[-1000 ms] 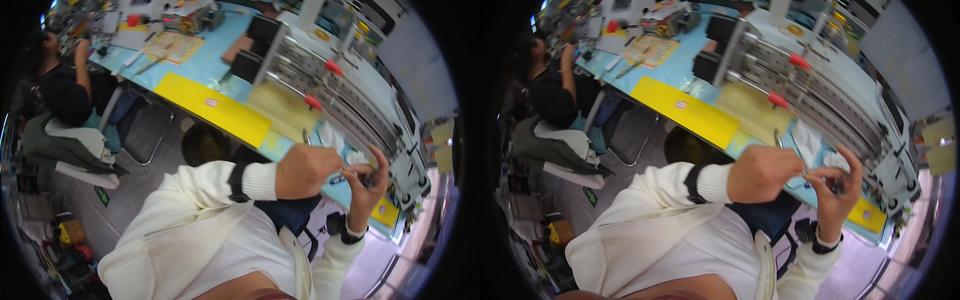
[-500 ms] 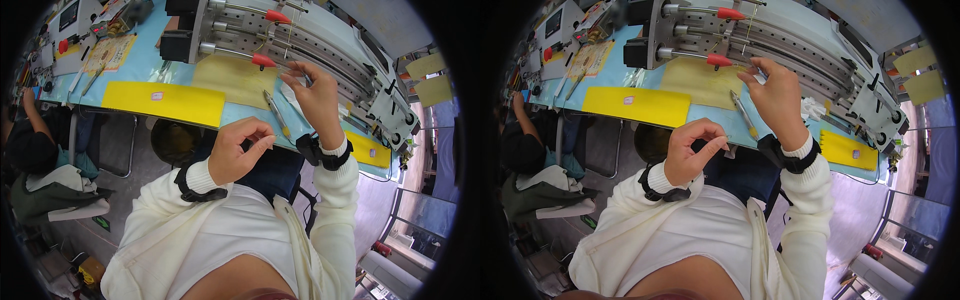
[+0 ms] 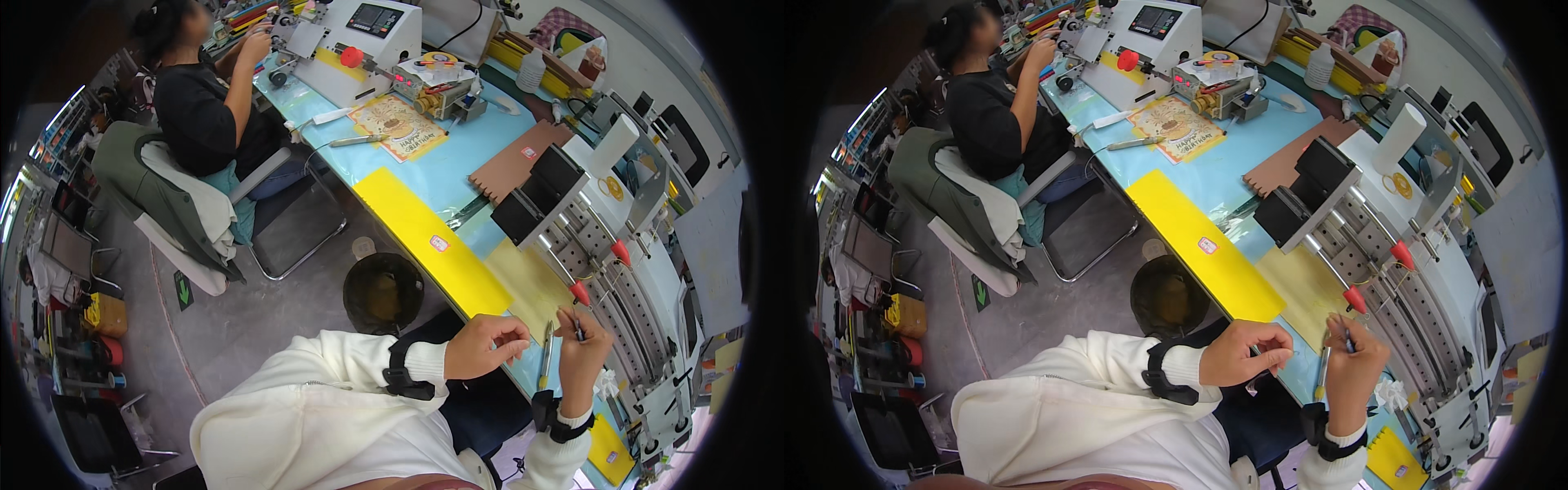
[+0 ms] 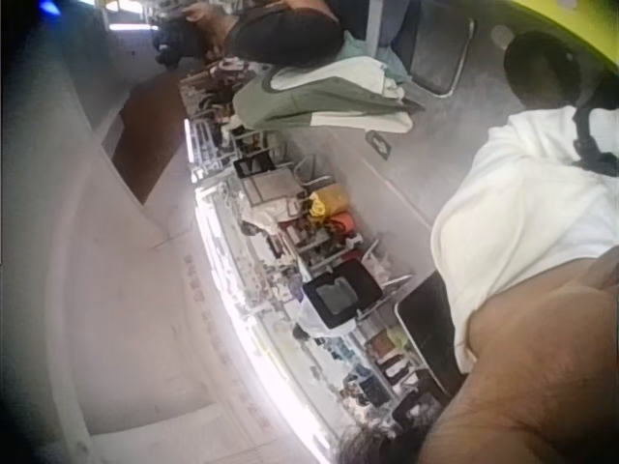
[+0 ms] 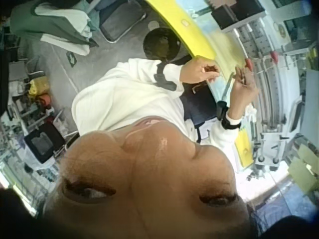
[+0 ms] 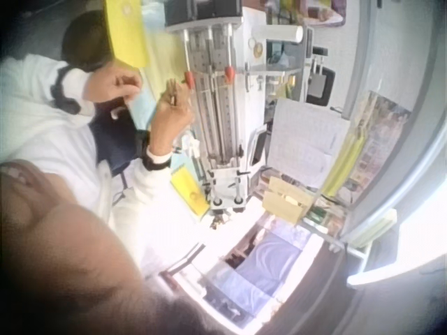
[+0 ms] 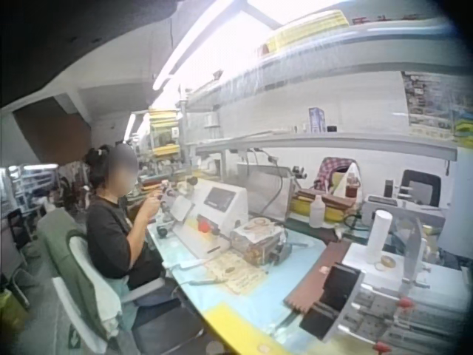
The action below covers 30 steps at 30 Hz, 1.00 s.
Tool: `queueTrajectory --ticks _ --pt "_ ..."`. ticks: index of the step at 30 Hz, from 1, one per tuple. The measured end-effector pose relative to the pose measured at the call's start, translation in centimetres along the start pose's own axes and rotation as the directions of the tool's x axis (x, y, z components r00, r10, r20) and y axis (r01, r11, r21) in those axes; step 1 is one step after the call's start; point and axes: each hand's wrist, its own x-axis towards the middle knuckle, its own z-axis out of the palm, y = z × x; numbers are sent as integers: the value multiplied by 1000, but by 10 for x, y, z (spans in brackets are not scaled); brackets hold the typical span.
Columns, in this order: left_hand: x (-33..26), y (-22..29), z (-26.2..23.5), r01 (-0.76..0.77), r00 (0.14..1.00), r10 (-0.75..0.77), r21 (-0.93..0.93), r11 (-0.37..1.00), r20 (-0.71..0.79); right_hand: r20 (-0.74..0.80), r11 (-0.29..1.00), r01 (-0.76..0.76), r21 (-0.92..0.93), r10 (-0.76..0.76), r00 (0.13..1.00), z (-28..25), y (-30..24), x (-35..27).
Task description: The person uses pliers to strip and cut thin wires, then threads them through a fixture on a benchtop machine. The person repeats this cycle multiple times, handling small wire segments and placing them into the device.
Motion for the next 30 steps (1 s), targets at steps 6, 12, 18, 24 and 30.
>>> queueTrajectory --ticks 6,12,18,24,30 --pt "-14 -14 -49 20 964 -1 72 997 -264 129 975 24 219 -53 990 44 -26 -39" --pt "-29 -39 -112 1 830 155 279 960 -536 179 977 17 215 -56 982 82 -30 -29" --pt "-14 -48 -180 -5 591 356 438 899 -724 258 986 76 145 -112 960 104 -30 -19" --pt "-6 -63 -224 105 533 447 580 808 -719 230 986 66 150 -100 968 111 -15 -21" --pt "-2 -70 -225 175 513 514 670 722 -688 243 985 68 159 -106 964 115 -11 -24"
